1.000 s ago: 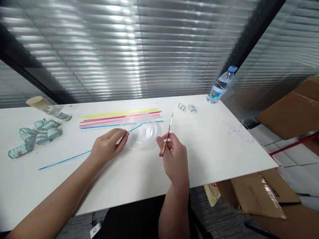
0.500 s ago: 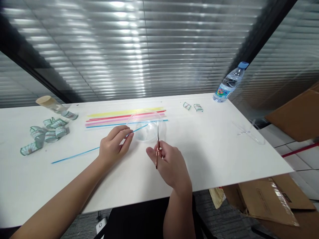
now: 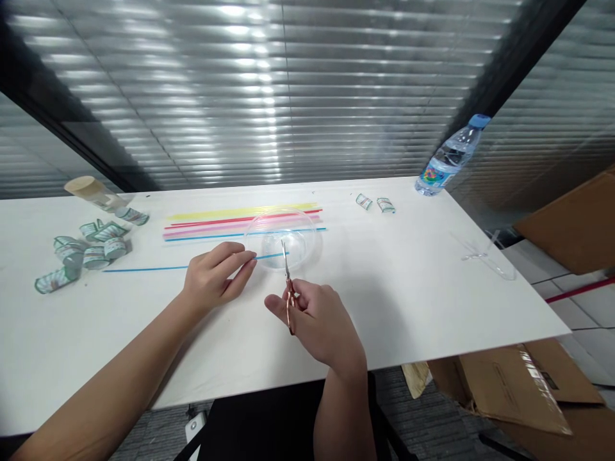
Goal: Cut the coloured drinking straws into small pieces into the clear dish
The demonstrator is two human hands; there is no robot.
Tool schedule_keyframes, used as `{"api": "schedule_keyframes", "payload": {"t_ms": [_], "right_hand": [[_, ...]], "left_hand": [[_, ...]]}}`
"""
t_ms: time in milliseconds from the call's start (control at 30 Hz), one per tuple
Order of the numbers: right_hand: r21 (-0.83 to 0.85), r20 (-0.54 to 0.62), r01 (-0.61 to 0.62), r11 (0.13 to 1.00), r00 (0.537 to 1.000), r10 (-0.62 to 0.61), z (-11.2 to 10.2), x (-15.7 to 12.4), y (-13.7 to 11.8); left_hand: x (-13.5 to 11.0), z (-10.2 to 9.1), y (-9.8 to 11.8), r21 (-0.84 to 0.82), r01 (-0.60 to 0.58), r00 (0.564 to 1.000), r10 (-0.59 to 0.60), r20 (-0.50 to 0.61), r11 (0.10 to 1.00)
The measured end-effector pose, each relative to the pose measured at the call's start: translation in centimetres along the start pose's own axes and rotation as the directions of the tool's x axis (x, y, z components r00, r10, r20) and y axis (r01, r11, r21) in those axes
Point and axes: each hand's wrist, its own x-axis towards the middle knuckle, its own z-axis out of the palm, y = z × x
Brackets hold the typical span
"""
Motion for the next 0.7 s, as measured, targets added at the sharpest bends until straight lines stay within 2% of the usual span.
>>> {"api": "schedule_keyframes", "payload": {"t_ms": [267, 700], "right_hand": [[-0.004, -0.020, -0.028, 1.000, 0.999, 0.028, -0.10, 0.15, -0.28], [-0.049, -0.039, -0.018, 0.999, 0.999, 0.016, 0.05, 0.48, 0.22]], "left_hand": [[0.33, 0.30, 0.39, 0.000, -0.080, 0.994, 0.079, -0.075, 0.997], [0.47, 0.09, 0.11, 0.061, -0.095, 0.992, 0.099, -0.077, 0.994]]}}
